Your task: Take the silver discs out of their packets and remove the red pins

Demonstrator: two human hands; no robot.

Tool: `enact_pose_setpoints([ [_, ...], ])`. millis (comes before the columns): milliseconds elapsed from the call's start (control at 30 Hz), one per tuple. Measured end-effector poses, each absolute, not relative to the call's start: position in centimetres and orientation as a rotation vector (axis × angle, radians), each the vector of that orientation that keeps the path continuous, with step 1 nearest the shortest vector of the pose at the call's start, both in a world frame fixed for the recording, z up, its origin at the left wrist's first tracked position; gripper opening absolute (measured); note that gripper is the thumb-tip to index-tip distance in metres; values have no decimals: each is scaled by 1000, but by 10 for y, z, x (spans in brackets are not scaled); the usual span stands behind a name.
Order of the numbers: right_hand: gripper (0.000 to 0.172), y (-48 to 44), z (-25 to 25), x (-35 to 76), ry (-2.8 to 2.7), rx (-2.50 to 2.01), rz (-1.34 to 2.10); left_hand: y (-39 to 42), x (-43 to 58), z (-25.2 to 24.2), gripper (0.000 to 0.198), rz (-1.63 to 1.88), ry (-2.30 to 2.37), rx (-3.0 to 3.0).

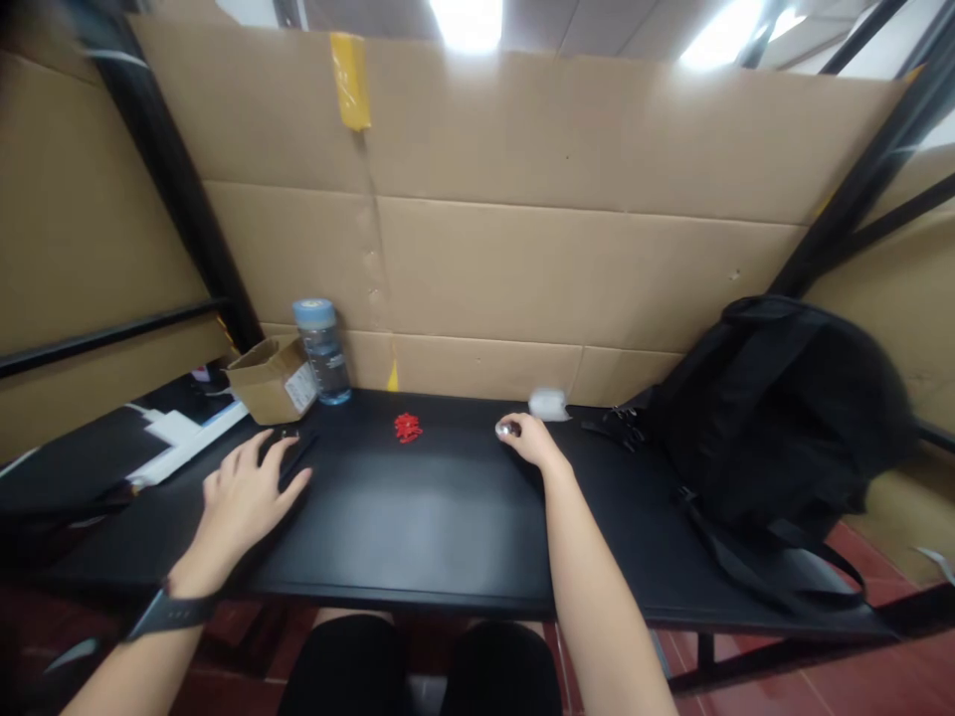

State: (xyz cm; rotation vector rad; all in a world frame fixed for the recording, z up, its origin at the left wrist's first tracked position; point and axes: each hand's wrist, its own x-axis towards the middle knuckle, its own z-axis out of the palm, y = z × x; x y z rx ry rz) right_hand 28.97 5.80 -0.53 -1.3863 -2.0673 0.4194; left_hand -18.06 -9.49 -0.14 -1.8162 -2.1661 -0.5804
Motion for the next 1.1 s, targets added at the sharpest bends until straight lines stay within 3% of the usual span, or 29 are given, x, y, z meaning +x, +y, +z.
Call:
enact_pose_setpoints([
  [167, 50, 43, -12, 290, -1959, -1462, 303, -129, -216, -22, 69, -399, -2383, -1726],
  [500, 42, -75, -26, 296, -2057, -1779, 101, -148, -210, -25, 56, -512, -2338, -1766],
  [867, 55, -167, -31, 277, -2098, -1965, -81, -161, -191, -26, 48, -690, -2279, -1782],
  [1100, 48, -188, -46, 255, -1940, -1891, -330, -169, -188, -39, 60, -796, -2326, -1602],
])
